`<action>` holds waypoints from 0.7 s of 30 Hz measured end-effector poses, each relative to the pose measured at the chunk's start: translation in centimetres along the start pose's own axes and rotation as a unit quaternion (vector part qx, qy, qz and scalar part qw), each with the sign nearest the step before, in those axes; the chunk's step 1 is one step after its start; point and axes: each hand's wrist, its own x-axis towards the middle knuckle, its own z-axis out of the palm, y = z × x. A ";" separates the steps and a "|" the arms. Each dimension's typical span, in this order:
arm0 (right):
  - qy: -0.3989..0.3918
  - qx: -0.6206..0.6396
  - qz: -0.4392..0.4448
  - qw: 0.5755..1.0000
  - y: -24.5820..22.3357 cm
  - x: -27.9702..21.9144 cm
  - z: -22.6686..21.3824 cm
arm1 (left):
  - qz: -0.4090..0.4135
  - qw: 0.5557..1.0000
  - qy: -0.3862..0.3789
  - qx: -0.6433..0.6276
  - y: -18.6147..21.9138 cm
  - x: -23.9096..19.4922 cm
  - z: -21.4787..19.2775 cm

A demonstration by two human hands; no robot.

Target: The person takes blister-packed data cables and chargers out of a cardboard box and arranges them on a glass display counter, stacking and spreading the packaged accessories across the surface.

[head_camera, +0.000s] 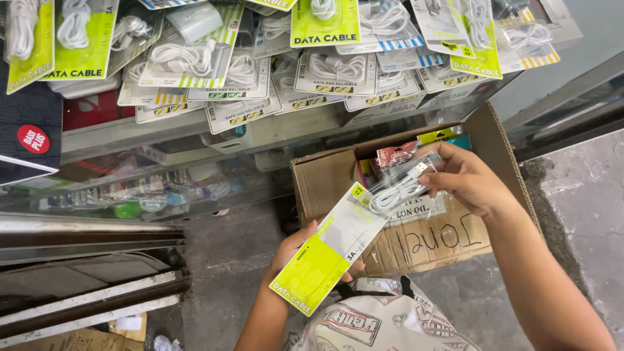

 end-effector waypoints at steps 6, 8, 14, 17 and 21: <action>0.000 -0.029 -0.004 1.000 -0.6 0.5 0.8 | 0.002 0.999 -0.013 0.036 0.0 0.0 -0.1; 0.001 -0.038 0.002 0.999 -0.6 0.6 1.0 | 0.004 0.999 -0.011 0.037 -0.1 -0.1 0.2; -0.027 -0.061 0.012 0.998 0.3 1.0 1.9 | 0.006 0.999 -0.009 0.035 -0.2 0.1 0.9; -0.033 -0.055 0.009 0.998 0.0 0.9 2.5 | 0.012 0.999 -0.006 0.039 -0.2 0.1 1.2; -0.034 -0.067 0.017 0.997 -0.3 1.0 2.9 | 0.012 0.999 0.003 0.047 -0.2 0.2 1.2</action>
